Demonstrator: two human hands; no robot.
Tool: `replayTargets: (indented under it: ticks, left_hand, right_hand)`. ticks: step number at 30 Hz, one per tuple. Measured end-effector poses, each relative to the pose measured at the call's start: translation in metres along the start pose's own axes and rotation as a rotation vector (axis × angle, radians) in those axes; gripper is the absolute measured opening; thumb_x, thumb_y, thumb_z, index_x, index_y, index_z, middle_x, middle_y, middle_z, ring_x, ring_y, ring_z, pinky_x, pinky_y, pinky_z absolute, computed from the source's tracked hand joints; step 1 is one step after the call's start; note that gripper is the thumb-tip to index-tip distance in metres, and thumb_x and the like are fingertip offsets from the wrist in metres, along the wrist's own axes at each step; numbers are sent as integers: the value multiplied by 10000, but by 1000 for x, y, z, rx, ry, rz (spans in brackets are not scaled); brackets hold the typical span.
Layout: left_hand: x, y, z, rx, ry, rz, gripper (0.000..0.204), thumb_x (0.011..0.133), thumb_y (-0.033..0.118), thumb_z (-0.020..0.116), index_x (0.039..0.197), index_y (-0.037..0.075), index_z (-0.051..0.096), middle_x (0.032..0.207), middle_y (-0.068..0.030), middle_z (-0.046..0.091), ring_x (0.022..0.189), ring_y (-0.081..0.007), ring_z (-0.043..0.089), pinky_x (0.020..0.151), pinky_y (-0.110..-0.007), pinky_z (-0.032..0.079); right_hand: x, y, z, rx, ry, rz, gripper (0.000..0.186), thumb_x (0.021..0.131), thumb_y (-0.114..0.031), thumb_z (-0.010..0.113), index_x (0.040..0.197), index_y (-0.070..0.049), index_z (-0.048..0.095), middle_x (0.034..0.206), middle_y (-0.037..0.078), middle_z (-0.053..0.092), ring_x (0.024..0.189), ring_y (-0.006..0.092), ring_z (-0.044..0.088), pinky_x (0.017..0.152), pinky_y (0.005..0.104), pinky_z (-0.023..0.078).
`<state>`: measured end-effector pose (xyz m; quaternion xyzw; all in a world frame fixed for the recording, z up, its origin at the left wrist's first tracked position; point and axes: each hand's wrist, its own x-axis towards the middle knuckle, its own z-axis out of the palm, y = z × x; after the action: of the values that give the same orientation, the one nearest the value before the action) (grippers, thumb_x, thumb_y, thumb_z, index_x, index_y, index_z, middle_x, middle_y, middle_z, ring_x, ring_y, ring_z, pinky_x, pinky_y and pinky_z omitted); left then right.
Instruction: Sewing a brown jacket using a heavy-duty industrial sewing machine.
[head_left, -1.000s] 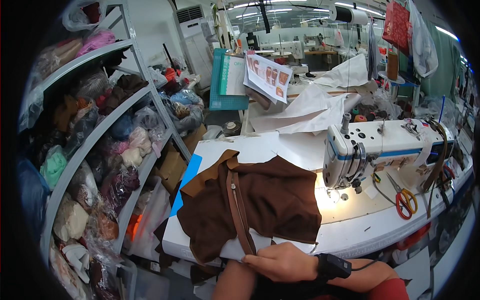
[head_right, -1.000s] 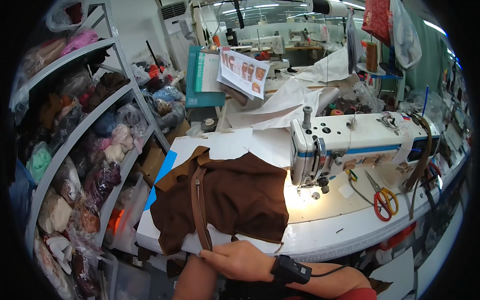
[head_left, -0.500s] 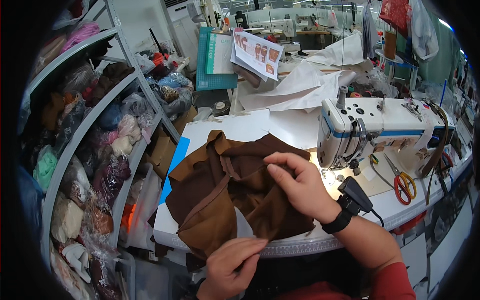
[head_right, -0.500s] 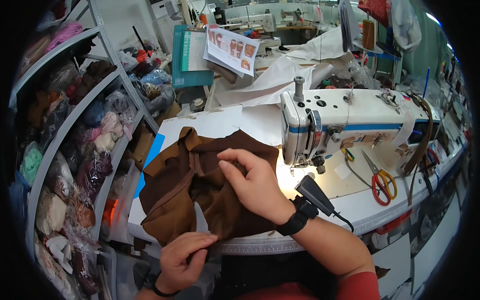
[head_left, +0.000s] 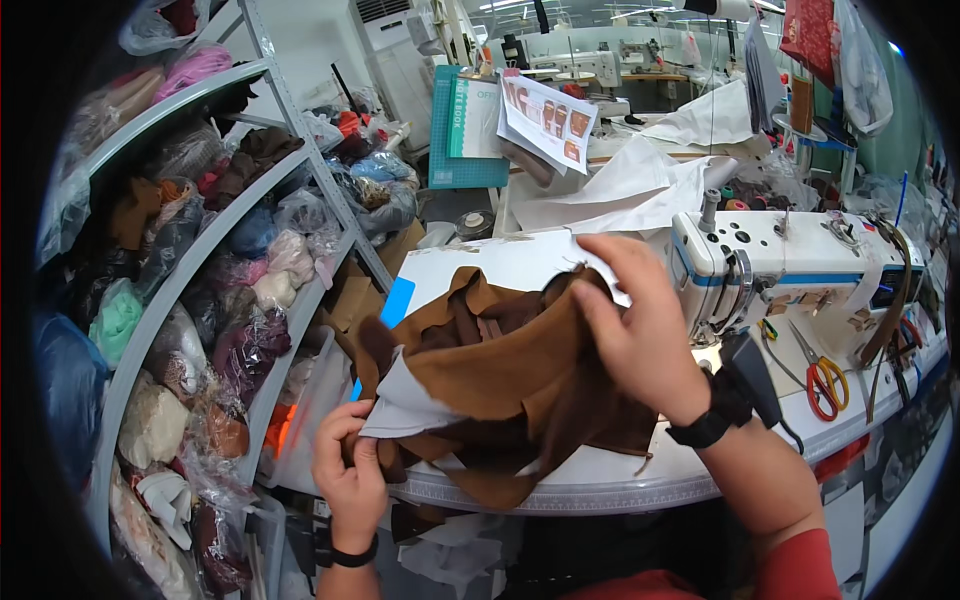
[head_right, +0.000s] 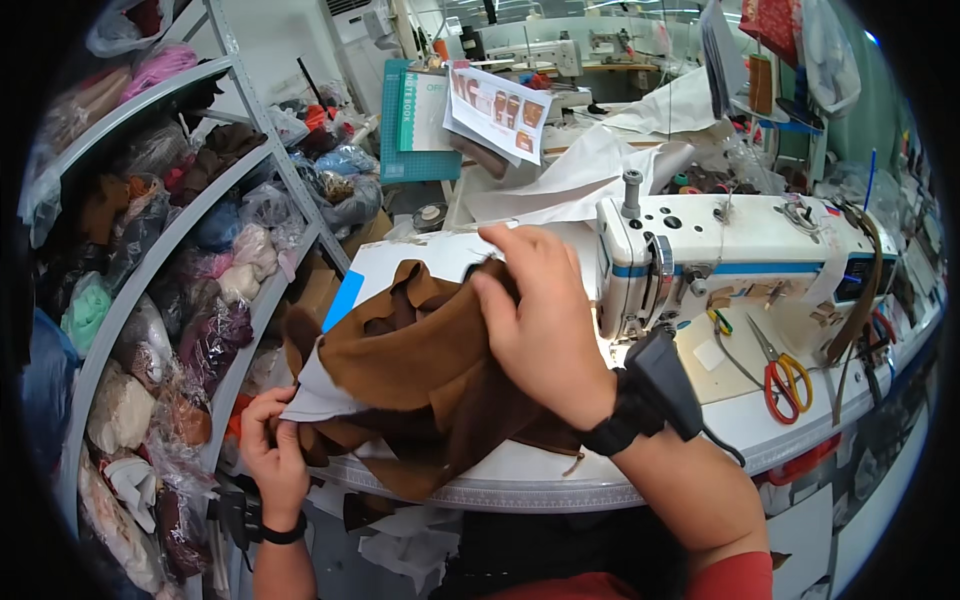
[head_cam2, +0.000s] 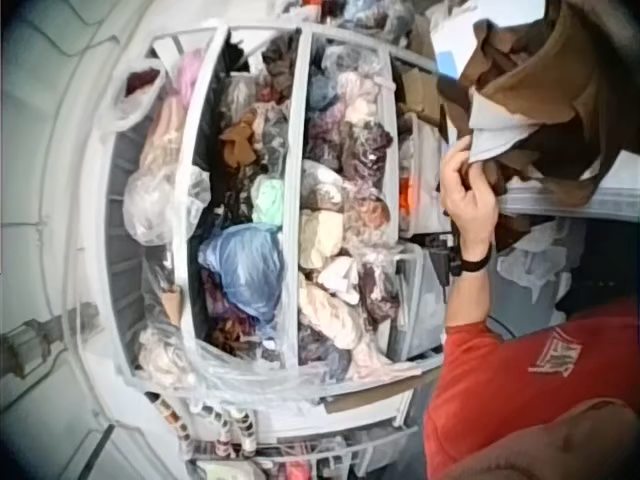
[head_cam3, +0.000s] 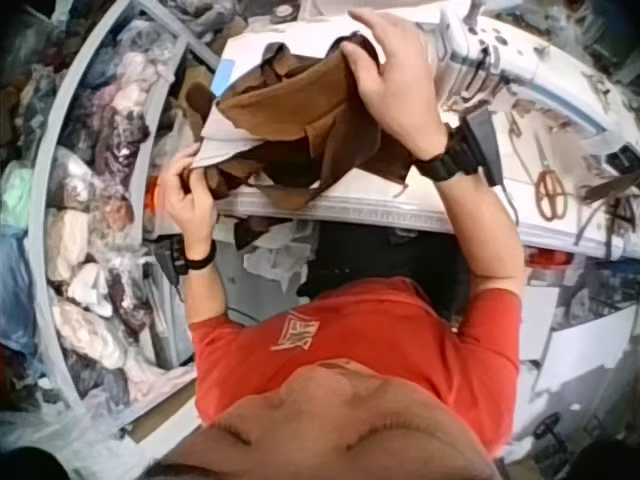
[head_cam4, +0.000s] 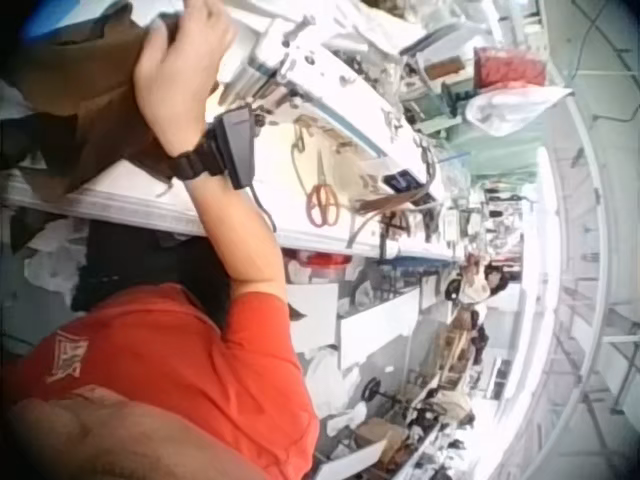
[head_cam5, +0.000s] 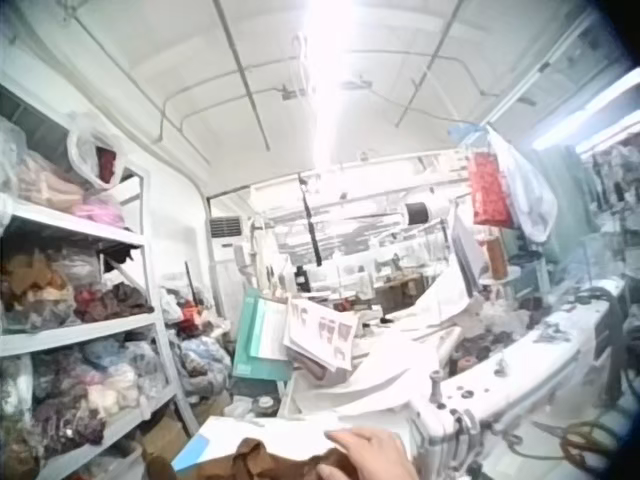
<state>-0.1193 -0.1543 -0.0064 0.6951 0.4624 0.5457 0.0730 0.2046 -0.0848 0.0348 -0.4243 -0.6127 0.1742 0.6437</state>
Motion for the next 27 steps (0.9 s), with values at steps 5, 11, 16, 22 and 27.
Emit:
replayTargets:
  ticks: [5,11,16,22,27]
  left_hand:
    - [45,20,-5,150,-108,391,168,829,-42,777,985,-7,724,1041,-162,727,989,-314,711,894,-400,561]
    - [46,10,-20,71,-190,355,202,795,-38,793,985,13,748,1036,-134,725,1004,-307,705,905,-406,552]
    - [54,-29,-47,-231,134,-9,101,1067,81,609,1028,3,659,1087,-115,714,1063,-222,670,1007,-357,508]
    - [99,-10,-59,-702,201,-179,157,1131,244,539,1116,102,604,1068,-39,709,930,-138,686,848,-290,569]
    - [126,29,-55,-788,101,-180,215,1136,274,528,1125,71,598,1093,-86,732,902,-138,704,827,-294,591]
  right_hand:
    - [-40,-8,24,-166,-376,-440,594,873,-267,813,1363,-10,597,1164,152,654,1125,378,601,992,464,462]
    - [-46,16,35,-22,-660,-165,182,939,-132,678,1102,-63,714,944,134,735,910,307,711,920,427,522]
    - [-11,1,4,627,-652,318,251,1044,-72,609,1271,22,664,1125,37,720,1004,93,650,888,277,538]
    - [7,-8,-11,372,-641,479,280,1033,-161,682,1263,-2,666,1057,40,707,931,90,650,810,283,523]
    - [-23,-18,13,-184,-67,-288,156,927,-95,737,1060,-31,688,844,137,615,698,310,628,641,349,506]
